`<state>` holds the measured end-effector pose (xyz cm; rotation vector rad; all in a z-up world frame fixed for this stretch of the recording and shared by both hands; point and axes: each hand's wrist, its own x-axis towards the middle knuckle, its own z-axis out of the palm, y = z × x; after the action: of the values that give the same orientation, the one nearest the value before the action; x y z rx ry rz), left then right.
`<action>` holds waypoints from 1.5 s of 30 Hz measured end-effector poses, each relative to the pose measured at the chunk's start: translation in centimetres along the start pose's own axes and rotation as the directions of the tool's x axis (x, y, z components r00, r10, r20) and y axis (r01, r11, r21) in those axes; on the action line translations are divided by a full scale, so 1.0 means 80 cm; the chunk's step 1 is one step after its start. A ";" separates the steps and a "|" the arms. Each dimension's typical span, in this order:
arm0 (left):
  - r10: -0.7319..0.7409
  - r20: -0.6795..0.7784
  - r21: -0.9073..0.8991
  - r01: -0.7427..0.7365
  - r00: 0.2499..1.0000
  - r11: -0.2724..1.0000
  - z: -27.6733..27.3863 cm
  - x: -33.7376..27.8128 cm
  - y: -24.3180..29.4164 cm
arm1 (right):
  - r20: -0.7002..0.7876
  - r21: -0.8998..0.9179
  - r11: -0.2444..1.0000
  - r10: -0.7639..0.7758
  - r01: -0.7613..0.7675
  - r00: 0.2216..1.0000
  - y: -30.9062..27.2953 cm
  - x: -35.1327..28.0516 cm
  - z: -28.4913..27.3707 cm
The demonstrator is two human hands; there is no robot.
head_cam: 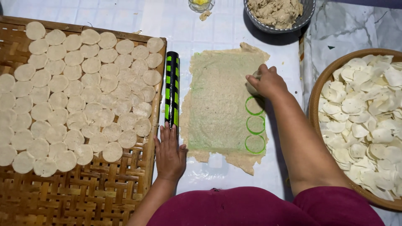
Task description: Roll out dough and cut into small circles using a round cutter.
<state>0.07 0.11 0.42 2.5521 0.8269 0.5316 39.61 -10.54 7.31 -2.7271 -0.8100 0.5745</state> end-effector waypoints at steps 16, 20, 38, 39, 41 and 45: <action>-0.046 0.061 0.002 0.046 0.997 0.999 -0.004 -0.002 0.002 | 0.066 -0.030 1.000 -0.002 0.004 0.998 -0.008 0.004 0.007; -0.027 0.051 0.006 0.027 0.998 1.000 0.000 -0.002 0.000 | 0.088 -0.056 0.998 -0.018 0.023 0.996 -0.011 -0.001 0.001; -0.054 0.021 0.069 0.052 0.998 0.996 -0.006 0.001 0.011 | -0.014 0.009 1.000 0.022 -0.022 1.000 -0.014 0.082 -0.040; -0.054 0.017 0.057 0.053 0.998 0.997 -0.006 0.001 0.011 | -0.011 -0.013 1.000 0.003 -0.003 1.000 -0.011 0.090 -0.033; -0.060 0.022 0.072 0.059 0.998 0.996 -0.003 0.000 0.010 | 0.000 -0.008 1.000 0.028 -0.028 1.000 -0.020 0.082 -0.027; -0.060 0.013 0.077 0.058 0.998 0.995 -0.003 0.000 0.009 | 0.040 -0.021 0.998 0.058 -0.057 0.998 -0.036 0.065 -0.030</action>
<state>0.32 -0.38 0.99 2.5883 0.9311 0.4695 43.26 -5.56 8.82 -2.7733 -0.7525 0.6388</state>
